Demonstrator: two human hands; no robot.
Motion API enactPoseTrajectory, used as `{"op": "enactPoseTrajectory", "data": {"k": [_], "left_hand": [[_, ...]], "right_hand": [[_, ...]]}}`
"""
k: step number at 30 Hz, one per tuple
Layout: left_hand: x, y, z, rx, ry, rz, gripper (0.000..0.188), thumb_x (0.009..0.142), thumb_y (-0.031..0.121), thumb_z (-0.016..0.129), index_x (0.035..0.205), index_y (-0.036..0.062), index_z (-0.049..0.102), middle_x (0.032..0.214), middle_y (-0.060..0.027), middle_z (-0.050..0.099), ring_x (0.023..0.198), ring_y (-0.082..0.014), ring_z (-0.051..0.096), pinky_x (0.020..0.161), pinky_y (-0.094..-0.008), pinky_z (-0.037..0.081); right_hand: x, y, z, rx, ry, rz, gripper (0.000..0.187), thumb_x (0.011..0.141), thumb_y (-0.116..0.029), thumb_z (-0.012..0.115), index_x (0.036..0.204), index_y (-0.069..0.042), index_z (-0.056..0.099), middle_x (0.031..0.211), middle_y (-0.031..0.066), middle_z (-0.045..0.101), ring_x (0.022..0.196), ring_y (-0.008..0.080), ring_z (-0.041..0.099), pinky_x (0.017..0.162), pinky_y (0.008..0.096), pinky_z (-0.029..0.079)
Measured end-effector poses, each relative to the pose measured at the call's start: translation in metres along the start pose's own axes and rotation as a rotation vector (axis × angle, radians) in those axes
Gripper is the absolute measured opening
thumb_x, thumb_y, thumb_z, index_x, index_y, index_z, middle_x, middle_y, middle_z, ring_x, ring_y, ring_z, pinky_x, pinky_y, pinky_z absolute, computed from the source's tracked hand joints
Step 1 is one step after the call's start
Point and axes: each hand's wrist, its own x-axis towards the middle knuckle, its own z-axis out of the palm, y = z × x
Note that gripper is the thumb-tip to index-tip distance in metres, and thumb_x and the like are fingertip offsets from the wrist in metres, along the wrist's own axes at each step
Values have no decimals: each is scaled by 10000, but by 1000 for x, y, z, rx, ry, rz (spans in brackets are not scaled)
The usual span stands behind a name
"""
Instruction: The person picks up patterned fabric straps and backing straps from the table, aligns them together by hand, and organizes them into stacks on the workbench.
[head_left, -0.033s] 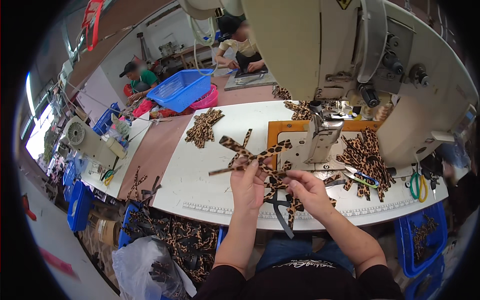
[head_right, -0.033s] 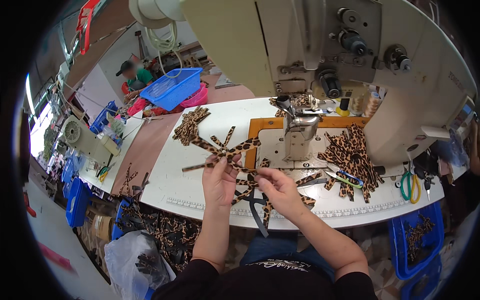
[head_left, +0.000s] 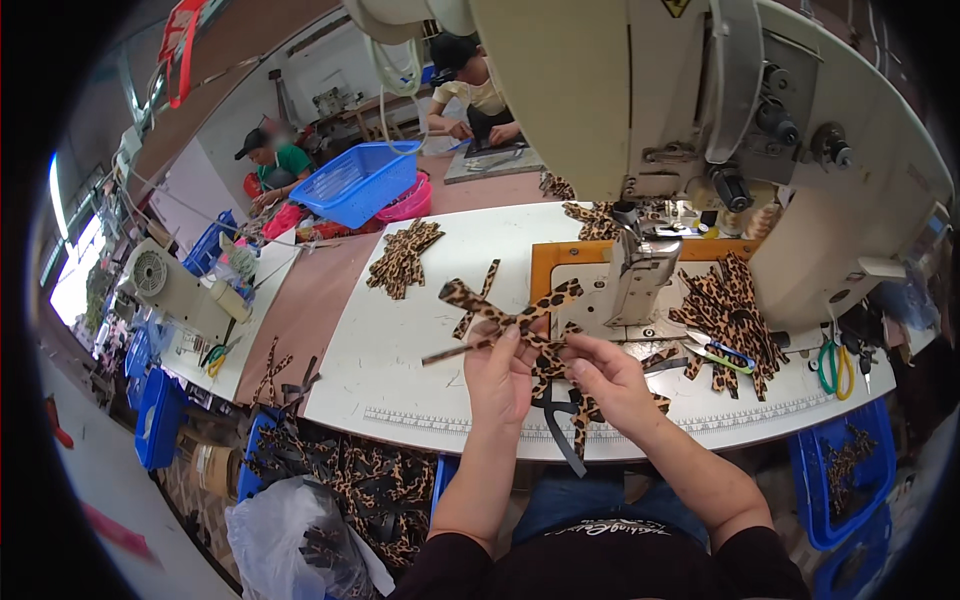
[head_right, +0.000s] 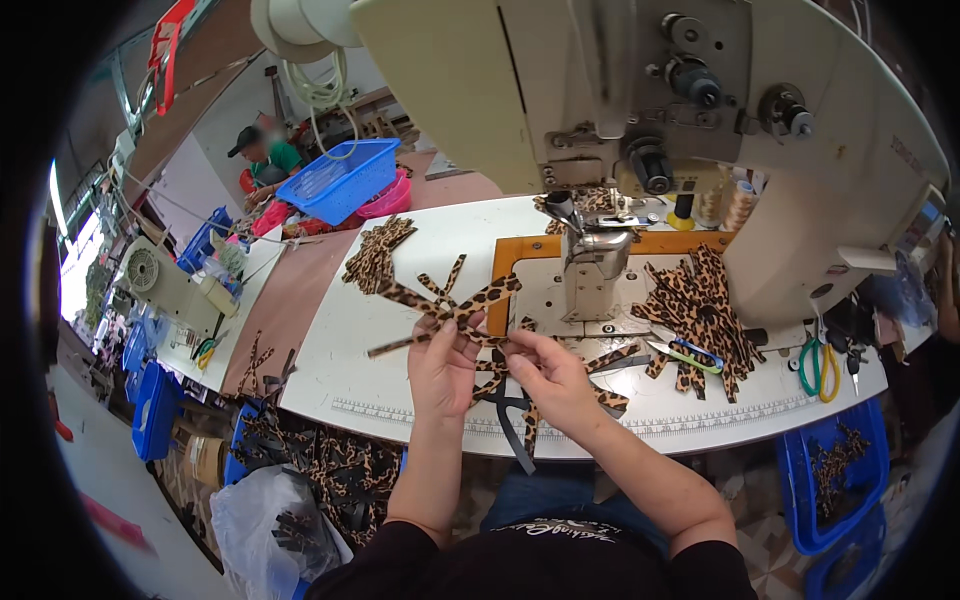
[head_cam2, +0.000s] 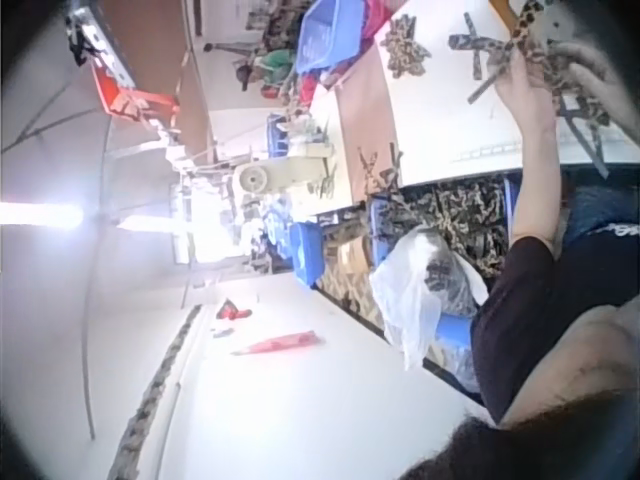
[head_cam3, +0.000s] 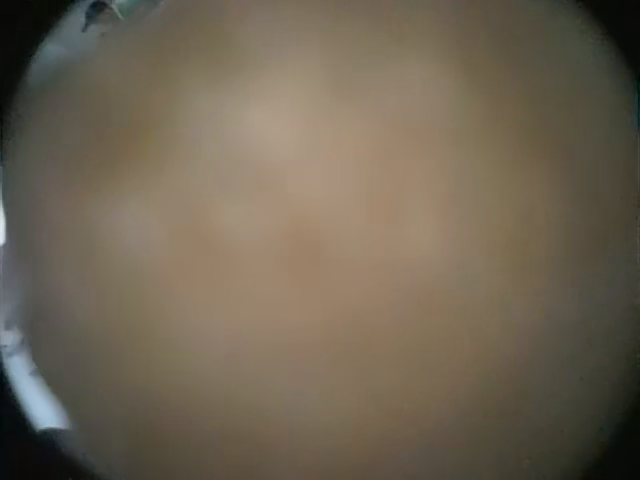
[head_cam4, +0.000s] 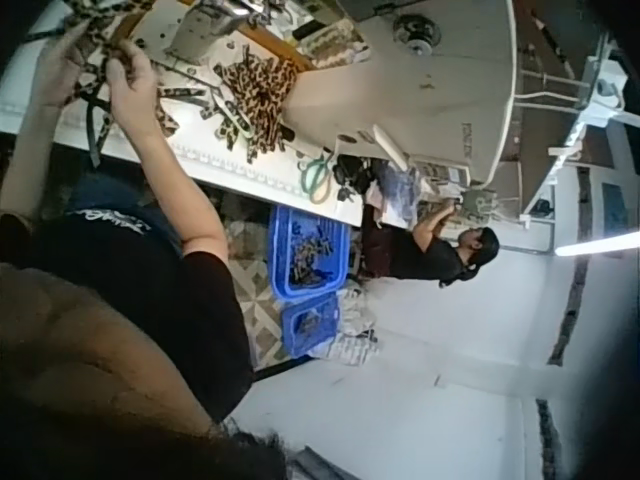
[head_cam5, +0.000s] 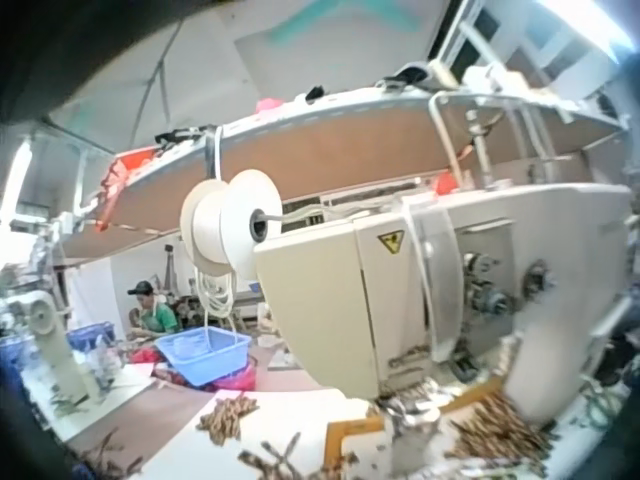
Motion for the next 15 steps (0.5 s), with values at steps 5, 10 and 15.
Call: {"op": "enactPoseTrajectory", "data": {"k": [5, 10, 15], "left_hand": [[-22, -38, 11, 238, -114, 196, 190, 814, -96, 539, 920, 30, 445, 1038, -178, 574, 1003, -266, 578, 863, -366, 490], [-32, -46, 20, 935, -527, 604, 192, 675, -35, 685, 822, 54, 599, 1064, -131, 578, 1035, -302, 512, 827, -380, 438], [-33, -36, 14, 1019, -512, 453, 150, 702, -42, 664, 824, 34, 621, 1037, -142, 590, 949, -264, 548, 757, -318, 462]], "right_hand": [[7, -27, 4, 349, 39, 38, 324, 925, -122, 489, 1216, 18, 460, 1041, 52, 562, 910, 94, 519, 819, 234, 432], [-11, -22, -35, 546, 109, -131, 175, 917, -48, 457, 1075, 0, 514, 952, 84, 586, 819, 178, 592, 758, 304, 495], [-29, -80, -112, 22, 535, -285, 228, 882, -11, 450, 1102, -29, 506, 903, 53, 569, 713, 122, 568, 634, 253, 494]]}}
